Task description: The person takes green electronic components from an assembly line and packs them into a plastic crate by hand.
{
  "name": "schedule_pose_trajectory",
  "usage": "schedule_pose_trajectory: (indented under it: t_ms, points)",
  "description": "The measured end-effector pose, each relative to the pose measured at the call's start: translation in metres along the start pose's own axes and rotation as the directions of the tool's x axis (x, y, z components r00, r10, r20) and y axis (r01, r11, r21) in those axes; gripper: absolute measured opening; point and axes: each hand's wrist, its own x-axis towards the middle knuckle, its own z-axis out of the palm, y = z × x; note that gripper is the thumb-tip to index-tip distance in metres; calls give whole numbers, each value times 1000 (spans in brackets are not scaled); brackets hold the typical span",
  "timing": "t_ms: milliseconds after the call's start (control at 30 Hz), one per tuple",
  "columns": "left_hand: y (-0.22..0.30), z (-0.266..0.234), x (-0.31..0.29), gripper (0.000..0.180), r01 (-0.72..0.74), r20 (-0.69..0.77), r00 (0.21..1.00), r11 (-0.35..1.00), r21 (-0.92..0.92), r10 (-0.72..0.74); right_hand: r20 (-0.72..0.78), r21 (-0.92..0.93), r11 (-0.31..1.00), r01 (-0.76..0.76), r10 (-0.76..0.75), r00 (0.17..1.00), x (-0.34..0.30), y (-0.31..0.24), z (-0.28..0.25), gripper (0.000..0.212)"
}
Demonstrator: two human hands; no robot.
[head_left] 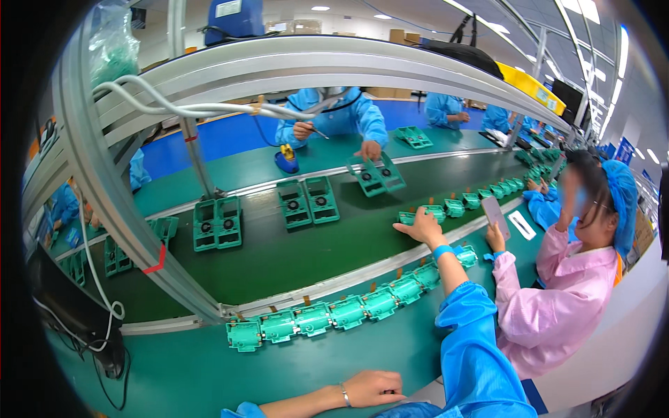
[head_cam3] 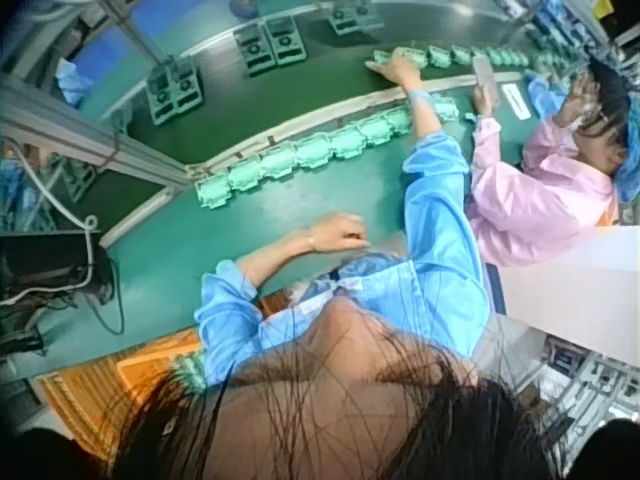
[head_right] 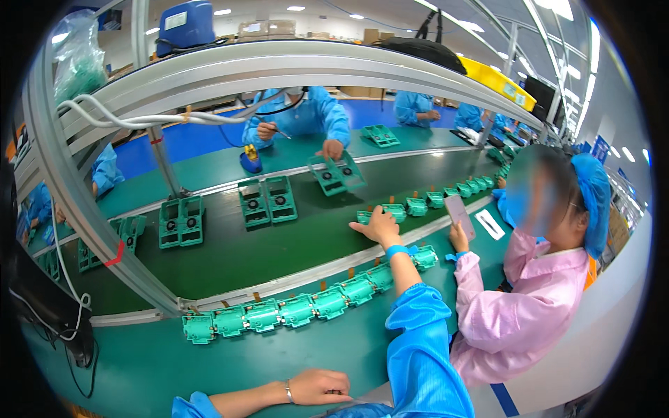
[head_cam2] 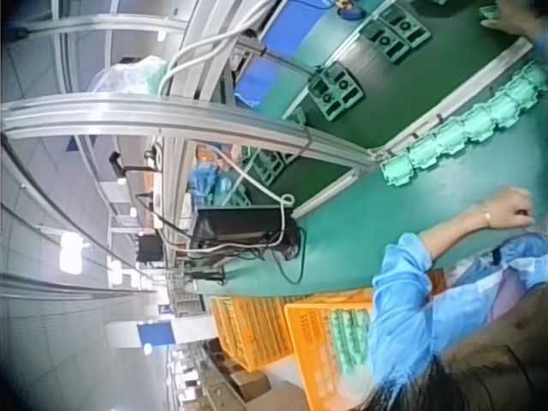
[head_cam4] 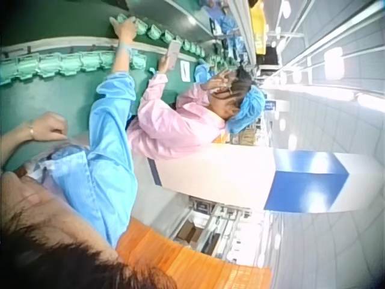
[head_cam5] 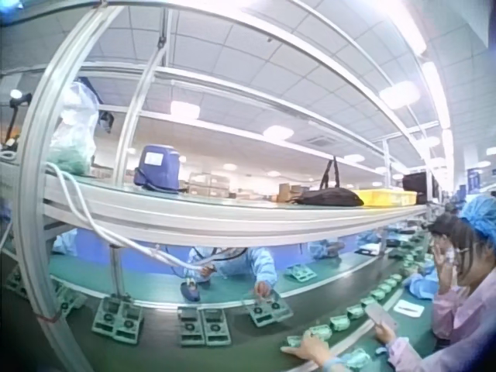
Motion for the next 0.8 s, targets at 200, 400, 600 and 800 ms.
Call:
schedule_pose_trajectory:
  t_ms: [200, 400, 600, 800]
  points:
    - [-1, 4, -1, 26, -8, -2, 1000, 999, -36, 8, 7, 17, 996, -88, 88, 996, 20, -7, 14, 85]
    - [-3, 3, 0, 26, -27, -4, 1000, 999, -22, 27, -186, 324, 911, 255, -203, 961, -28, -5, -20, 73]
    - [-5, 6, -1, 27, -23, -10, 1000, 999, -29, 23, -77, 645, 608, 464, -552, 830, -192, -46, -99, 75]
    - [-3, 29, -1, 28, -227, -155, 951, 945, 236, 267, 95, 620, 497, 607, -816, 571, -285, -77, -80, 81]
